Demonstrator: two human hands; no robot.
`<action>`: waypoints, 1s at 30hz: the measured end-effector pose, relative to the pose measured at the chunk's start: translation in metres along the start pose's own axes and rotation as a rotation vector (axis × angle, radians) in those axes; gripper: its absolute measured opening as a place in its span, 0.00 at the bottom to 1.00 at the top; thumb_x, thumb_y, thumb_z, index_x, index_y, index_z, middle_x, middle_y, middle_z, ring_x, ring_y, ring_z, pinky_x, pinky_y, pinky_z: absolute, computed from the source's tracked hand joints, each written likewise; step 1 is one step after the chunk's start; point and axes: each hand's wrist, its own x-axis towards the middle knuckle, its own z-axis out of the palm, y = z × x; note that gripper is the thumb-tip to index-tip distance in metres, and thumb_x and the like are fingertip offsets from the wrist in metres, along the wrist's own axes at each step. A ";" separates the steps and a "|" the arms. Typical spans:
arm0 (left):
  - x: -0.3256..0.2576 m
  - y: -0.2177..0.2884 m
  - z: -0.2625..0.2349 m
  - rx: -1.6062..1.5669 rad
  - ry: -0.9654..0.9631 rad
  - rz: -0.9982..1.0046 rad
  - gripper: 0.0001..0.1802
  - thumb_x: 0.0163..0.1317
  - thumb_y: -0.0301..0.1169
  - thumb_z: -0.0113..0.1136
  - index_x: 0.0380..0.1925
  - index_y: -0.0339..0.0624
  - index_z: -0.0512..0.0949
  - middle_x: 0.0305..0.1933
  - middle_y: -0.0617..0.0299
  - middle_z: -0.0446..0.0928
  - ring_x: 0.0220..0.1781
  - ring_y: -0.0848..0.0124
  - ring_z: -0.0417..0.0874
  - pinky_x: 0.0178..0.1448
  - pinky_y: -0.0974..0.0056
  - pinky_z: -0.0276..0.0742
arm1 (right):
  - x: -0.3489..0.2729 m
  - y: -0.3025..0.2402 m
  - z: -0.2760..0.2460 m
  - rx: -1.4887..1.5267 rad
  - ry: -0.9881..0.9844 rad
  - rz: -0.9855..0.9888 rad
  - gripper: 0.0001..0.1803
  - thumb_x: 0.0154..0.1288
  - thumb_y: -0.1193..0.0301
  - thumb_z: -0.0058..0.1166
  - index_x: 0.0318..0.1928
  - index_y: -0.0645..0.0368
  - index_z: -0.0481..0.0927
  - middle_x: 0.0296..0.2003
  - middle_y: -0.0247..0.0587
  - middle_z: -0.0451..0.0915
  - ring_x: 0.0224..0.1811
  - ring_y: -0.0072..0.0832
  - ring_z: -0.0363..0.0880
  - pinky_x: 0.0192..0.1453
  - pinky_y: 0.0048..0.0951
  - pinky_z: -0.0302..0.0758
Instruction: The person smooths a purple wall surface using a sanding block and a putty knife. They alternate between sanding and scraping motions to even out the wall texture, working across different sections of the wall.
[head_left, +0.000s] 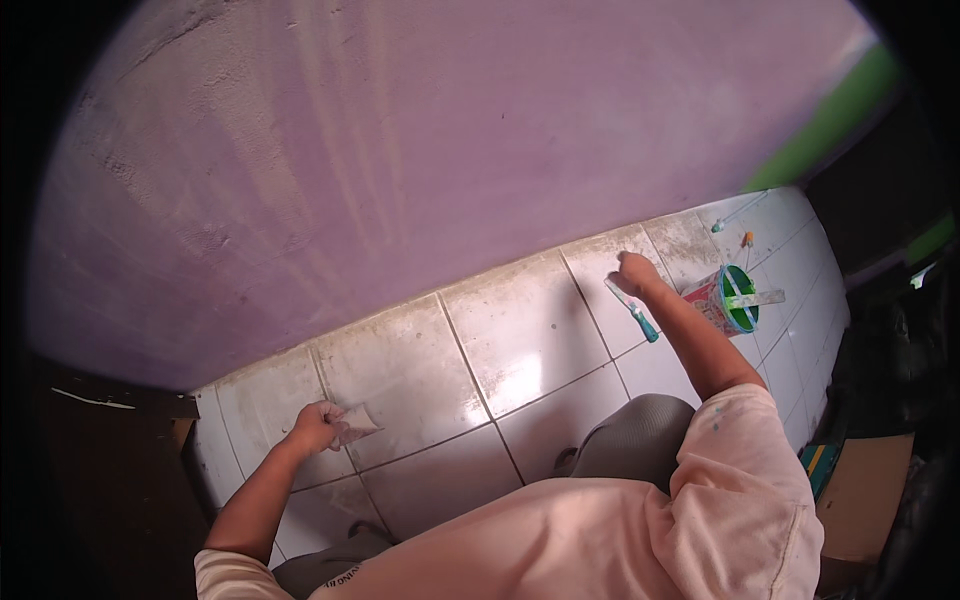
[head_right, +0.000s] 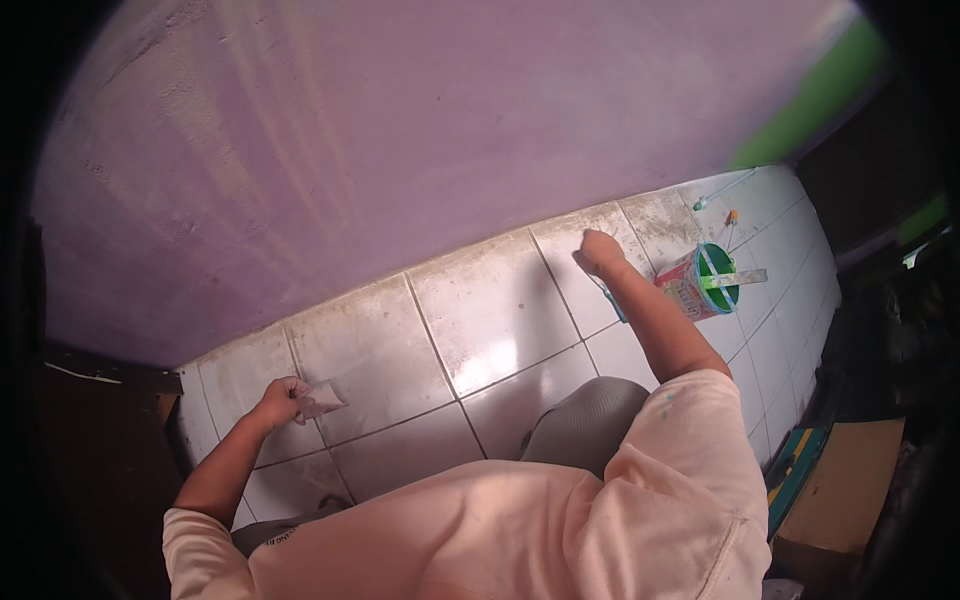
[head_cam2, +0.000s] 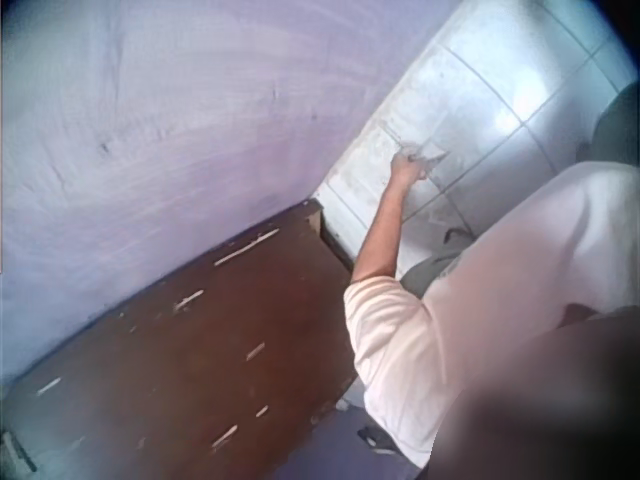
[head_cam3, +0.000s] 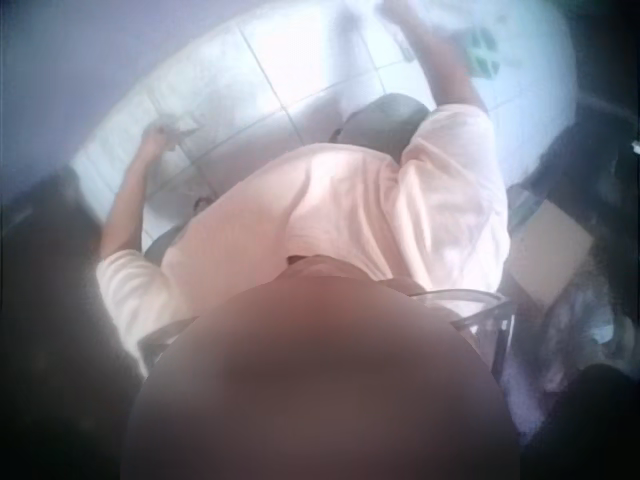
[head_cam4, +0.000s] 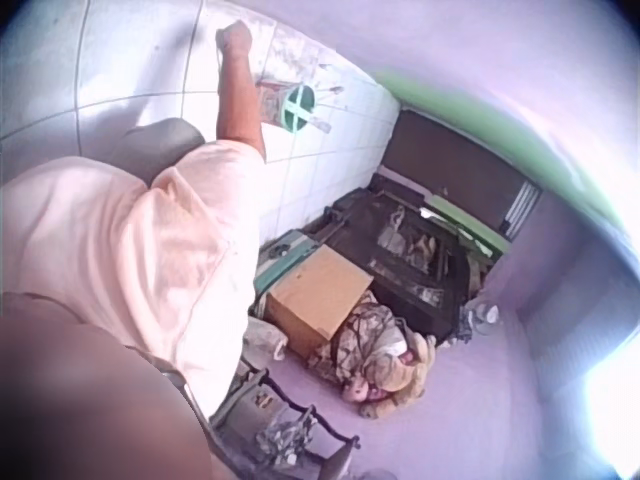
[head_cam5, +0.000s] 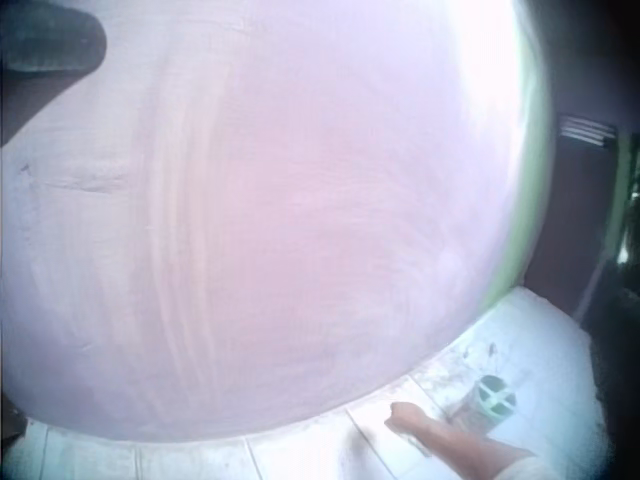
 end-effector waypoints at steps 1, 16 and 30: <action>-0.003 -0.003 0.005 0.046 0.006 -0.018 0.09 0.68 0.27 0.61 0.44 0.31 0.79 0.34 0.55 0.81 0.29 0.68 0.85 0.28 0.63 0.84 | 0.000 0.025 0.015 0.011 -0.085 0.104 0.25 0.63 0.57 0.58 0.49 0.68 0.80 0.48 0.63 0.83 0.55 0.54 0.81 0.60 0.46 0.77; -0.007 0.090 0.030 -0.106 0.110 0.261 0.11 0.57 0.20 0.54 0.36 0.38 0.85 0.41 0.50 0.85 0.44 0.61 0.87 0.50 0.58 0.81 | -0.022 0.066 0.180 0.296 0.017 0.190 0.18 0.55 0.74 0.56 0.47 0.65 0.72 0.35 0.57 0.82 0.37 0.52 0.85 0.44 0.48 0.83; -0.073 0.137 -0.084 -0.138 0.589 0.625 0.19 0.69 0.42 0.61 0.29 0.37 0.83 0.26 0.63 0.78 0.31 0.75 0.75 0.39 0.66 0.72 | -0.113 -0.386 -0.058 1.079 -0.161 -0.628 0.19 0.77 0.57 0.52 0.53 0.61 0.79 0.35 0.42 0.81 0.38 0.26 0.75 0.48 0.32 0.74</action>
